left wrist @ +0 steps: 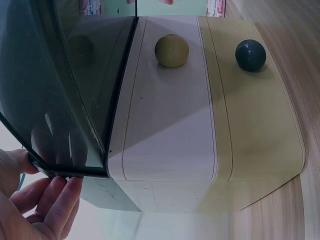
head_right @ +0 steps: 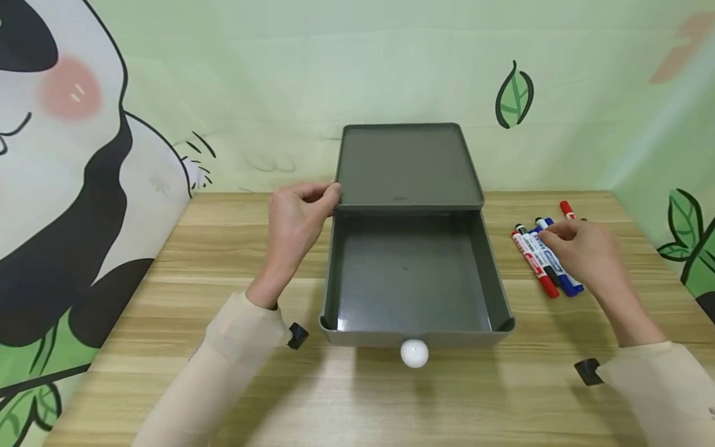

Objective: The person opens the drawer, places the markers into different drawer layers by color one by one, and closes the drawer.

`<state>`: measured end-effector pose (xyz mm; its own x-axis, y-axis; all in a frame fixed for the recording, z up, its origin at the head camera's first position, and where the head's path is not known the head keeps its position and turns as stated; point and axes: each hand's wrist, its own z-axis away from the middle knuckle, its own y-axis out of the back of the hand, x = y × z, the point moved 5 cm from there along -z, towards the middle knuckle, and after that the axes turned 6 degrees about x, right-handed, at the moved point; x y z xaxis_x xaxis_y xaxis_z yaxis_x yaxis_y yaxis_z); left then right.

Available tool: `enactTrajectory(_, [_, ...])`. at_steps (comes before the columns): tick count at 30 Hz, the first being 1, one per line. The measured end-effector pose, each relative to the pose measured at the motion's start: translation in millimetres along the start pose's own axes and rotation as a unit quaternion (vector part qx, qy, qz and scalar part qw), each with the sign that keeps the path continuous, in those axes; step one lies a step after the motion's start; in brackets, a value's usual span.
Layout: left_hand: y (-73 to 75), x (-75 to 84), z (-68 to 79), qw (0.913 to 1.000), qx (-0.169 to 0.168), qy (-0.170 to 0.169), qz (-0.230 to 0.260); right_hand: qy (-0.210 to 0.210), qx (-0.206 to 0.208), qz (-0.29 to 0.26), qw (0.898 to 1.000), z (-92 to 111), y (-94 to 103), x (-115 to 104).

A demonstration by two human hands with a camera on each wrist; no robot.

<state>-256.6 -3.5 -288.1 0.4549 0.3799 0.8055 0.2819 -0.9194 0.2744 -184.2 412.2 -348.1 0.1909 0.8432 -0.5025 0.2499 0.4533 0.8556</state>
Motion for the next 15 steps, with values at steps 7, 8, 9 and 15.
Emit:
enactTrajectory(7, [-0.2,0.7,-0.3,1.0,0.002,-0.008,-0.004,0.029,-0.032,0.03,0.999,-13,-20.9,13])
enactTrajectory(8, [-0.1,0.8,-0.1,1.0,0.001,-0.008,-0.003,0.035,-0.033,0.032,0.998,-15,-23.8,14])
enactTrajectory(9, [0.0,0.9,-0.1,1.0,0.001,-0.007,-0.002,0.044,-0.032,0.037,0.998,-17,-26.5,14])
enactTrajectory(15, [-0.3,1.5,0.0,1.0,-0.001,-0.005,-0.004,0.055,-0.046,0.068,0.995,-21,-40.0,17])
